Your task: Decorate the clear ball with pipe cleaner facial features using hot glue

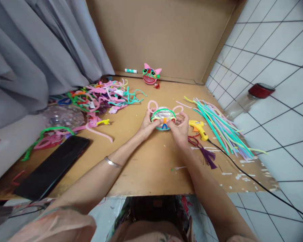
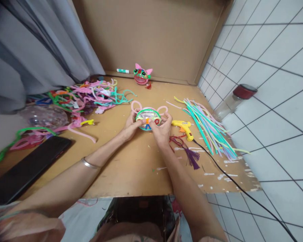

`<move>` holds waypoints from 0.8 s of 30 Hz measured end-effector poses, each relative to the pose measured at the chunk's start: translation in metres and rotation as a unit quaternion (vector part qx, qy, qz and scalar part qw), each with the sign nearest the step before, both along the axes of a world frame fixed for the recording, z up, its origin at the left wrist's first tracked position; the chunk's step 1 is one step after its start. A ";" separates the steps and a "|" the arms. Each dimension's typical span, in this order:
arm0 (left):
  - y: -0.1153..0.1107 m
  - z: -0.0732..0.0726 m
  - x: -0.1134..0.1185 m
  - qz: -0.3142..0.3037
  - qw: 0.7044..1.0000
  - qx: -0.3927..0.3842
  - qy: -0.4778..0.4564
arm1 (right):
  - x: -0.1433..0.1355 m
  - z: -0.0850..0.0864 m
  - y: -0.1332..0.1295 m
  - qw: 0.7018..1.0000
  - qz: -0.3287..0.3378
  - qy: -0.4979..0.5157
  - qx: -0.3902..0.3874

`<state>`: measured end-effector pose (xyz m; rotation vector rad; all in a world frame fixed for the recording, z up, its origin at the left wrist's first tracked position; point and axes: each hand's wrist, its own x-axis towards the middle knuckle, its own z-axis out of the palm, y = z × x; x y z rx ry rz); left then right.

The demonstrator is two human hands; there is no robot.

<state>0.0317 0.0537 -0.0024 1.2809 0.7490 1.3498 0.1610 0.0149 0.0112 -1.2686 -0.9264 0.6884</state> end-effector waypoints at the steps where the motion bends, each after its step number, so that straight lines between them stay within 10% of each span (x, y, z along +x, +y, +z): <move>1: -0.001 0.002 0.001 0.007 1.000 0.000 0.004 | 0.000 -0.001 0.000 1.000 -0.001 -0.002 0.001; 24: -0.002 0.011 0.010 0.078 0.995 -0.034 0.042 | -0.002 0.000 0.000 1.000 -0.001 0.020 0.012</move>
